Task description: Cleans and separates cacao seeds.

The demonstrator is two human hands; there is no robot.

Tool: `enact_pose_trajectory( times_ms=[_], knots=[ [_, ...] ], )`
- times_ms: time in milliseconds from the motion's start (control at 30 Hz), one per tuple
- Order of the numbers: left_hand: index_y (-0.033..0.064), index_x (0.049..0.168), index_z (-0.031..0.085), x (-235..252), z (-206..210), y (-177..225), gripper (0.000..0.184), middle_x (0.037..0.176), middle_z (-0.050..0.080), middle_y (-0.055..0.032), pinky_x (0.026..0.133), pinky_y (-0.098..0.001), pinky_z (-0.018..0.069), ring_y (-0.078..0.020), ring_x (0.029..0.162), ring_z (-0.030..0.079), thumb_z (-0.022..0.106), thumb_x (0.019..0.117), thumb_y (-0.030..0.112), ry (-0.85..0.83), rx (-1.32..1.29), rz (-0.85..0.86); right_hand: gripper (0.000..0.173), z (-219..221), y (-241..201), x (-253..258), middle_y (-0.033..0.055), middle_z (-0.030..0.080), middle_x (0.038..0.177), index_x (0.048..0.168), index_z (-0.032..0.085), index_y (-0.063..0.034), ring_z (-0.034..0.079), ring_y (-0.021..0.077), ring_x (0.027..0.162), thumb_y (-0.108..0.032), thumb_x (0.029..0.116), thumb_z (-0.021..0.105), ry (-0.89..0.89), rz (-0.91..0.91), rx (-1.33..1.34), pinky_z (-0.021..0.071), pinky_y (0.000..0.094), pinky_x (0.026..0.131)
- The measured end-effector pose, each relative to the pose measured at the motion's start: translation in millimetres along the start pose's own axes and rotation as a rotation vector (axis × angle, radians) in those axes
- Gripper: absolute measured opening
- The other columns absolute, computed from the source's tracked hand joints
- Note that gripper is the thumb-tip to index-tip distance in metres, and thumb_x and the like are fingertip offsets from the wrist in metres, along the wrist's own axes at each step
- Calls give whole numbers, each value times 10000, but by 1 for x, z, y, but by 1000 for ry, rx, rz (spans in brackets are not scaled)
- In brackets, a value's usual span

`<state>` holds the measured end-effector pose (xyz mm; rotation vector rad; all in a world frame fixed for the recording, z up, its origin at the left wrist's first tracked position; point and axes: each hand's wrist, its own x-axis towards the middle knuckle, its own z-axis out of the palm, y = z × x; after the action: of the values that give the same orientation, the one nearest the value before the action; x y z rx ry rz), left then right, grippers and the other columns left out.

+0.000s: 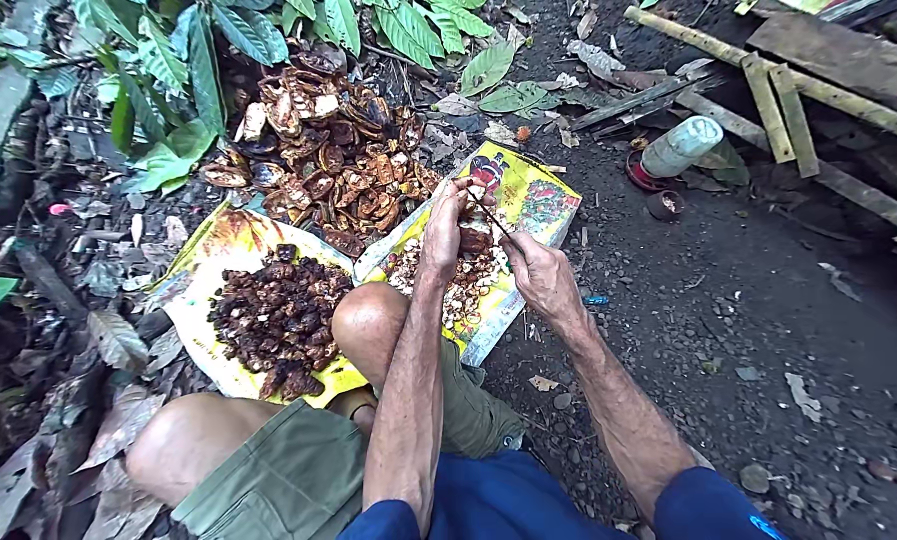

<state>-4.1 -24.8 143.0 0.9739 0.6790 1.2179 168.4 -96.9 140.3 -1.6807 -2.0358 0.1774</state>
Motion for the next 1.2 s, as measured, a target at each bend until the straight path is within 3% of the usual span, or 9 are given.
enact_pose_trajectory(
  times_ms=[100, 167, 267, 367, 467, 567, 600, 867, 1200],
  knots=[
    [107, 1332, 539, -3, 2, 4, 793, 995, 682, -99, 483, -302, 532, -172, 607, 615, -6, 1034, 600, -80, -54, 14, 244, -1, -4, 1, 138, 680, 799, 1144, 683, -49, 679, 297, 680, -214, 1083, 514, -7, 3, 39, 552, 498, 624],
    [115, 1335, 540, -3, 2, 1, 874, 934, 664, -74, 482, -288, 534, -152, 604, 606, 179, 944, 808, -117, -73, 34, 234, -1, -5, 1, 136, 672, 781, 1129, 679, -47, 675, 297, 669, -207, 1080, 516, -3, -5, 44, 546, 495, 610],
    [84, 1303, 521, -4, 1, -1, 568, 945, 618, -61, 552, -294, 545, -140, 672, 602, 539, 990, 557, -78, 50, 75, 241, -1, -4, 0, 126, 664, 760, 1126, 673, -55, 674, 295, 661, -227, 1084, 510, -19, -3, 40, 542, 494, 596],
    [80, 1296, 543, -5, 2, 2, 406, 959, 613, -46, 704, -318, 553, -134, 811, 618, 518, 1040, 394, -45, 228, 125, 244, -2, -2, -2, 129, 661, 732, 1134, 678, -47, 673, 302, 638, -222, 1078, 518, -45, 5, 54, 542, 497, 584],
    [110, 1287, 574, -7, 3, 6, 324, 920, 623, -57, 623, -354, 533, -146, 700, 599, 505, 1052, 321, -17, 440, 140, 258, -2, 1, -5, 106, 642, 702, 1118, 680, -60, 651, 276, 608, -251, 1083, 510, -67, 18, 77, 526, 480, 561],
    [112, 1309, 599, -7, 4, 6, 302, 1125, 664, -71, 629, -337, 562, -128, 726, 632, 515, 1049, 240, -15, 562, 164, 251, -1, 2, -10, 107, 648, 698, 1119, 677, -57, 659, 272, 607, -236, 1076, 507, -106, 54, 111, 547, 486, 575],
    [121, 1331, 602, -8, 5, 7, 319, 1200, 656, -71, 695, -339, 567, -128, 798, 646, 521, 1045, 237, -26, 581, 162, 259, -1, 2, -12, 107, 645, 699, 1126, 675, -55, 656, 270, 609, -242, 1078, 504, -116, 68, 131, 549, 485, 585],
    [263, 1396, 559, -22, 5, 14, 353, 1010, 651, -63, 489, -313, 460, -142, 562, 523, 514, 1068, 385, -9, 662, 70, 278, 8, 0, -17, 137, 693, 778, 1153, 683, -50, 707, 321, 715, -228, 1077, 483, -80, 126, 94, 571, 524, 658],
    [189, 1359, 565, -17, 8, 10, 326, 938, 642, -90, 572, -377, 499, -183, 645, 570, 479, 1087, 347, 33, 726, 21, 290, 23, 3, -16, 149, 699, 787, 1114, 687, -35, 716, 335, 730, -227, 1077, 472, -54, 142, 85, 570, 524, 661]
  ],
)
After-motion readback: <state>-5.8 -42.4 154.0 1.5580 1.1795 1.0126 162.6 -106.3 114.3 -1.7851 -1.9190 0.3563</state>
